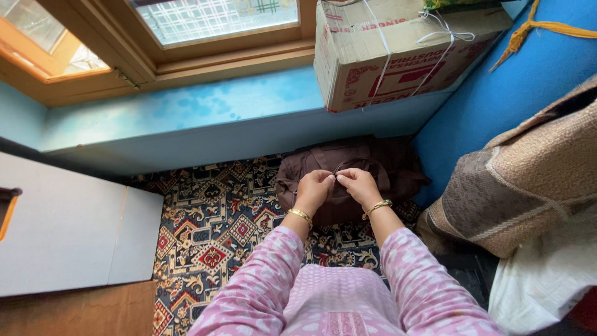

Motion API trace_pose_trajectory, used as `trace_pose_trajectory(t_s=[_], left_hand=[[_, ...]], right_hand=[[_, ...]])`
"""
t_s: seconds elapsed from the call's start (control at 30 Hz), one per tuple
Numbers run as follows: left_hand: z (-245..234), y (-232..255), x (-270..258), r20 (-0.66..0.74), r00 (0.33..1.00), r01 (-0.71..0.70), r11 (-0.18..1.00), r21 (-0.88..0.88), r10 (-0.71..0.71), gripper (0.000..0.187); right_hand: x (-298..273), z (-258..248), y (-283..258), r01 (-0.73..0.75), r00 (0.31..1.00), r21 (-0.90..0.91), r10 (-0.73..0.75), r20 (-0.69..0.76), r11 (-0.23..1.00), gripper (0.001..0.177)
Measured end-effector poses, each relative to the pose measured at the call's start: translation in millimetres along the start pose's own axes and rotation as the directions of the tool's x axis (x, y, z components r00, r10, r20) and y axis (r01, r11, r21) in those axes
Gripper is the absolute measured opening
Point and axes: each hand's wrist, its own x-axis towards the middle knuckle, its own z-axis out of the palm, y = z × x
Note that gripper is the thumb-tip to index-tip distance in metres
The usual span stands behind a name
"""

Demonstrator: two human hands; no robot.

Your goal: The person organizes several bags by zipping them, handling their straps, and placing items inside a green plastic bag before tucking it behind a piece of furniture.

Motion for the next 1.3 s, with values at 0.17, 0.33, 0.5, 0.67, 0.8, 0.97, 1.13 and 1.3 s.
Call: trace_pose_trajectory(t_s=[0.17,0.33,0.5,0.67,0.8,0.97,1.13,1.3], left_hand=[[-18,5,-53,-0.029,0.998,0.05,0.986,-0.157,-0.055,0.027],[-15,-2,-112,-0.243,0.969,-0.071,0.99,-0.121,0.039,0.026],[14,-9,-206,-0.405,0.914,-0.104,0.968,-0.23,0.002,0.025],[18,-4,-304,-0.537,0.843,-0.107,0.967,-0.231,-0.035,0.026],[-8,-11,-392,-0.645,0.758,-0.051,0.979,-0.198,-0.091,0.028],[-51,-44,-514,-0.82,0.551,-0.066,0.972,-0.225,-0.153,0.027],[-80,-93,-671,-0.918,0.339,-0.041,0.972,-0.232,-0.205,0.028],[-100,-152,-879,-0.988,0.088,-0.112,0.984,-0.139,-0.13,0.026]], right_hand=[[-48,6,-14,0.083,0.986,-0.082,-0.07,0.151,0.993,0.025],[-94,-7,-17,0.147,0.946,-0.082,-0.116,0.301,0.986,0.024],[-161,-23,-6,0.146,0.879,-0.075,-0.094,0.468,0.986,0.021],[-219,-7,2,0.195,0.779,-0.043,-0.128,0.614,0.98,0.021],[-279,43,8,0.22,0.661,0.003,-0.152,0.735,0.975,0.022],[-384,116,-3,0.346,0.475,-0.044,-0.134,0.87,0.937,0.024],[-524,200,8,0.423,0.227,-0.018,-0.087,0.97,0.906,0.026],[-722,281,49,0.42,-0.03,0.019,-0.007,1.0,0.907,0.027]])
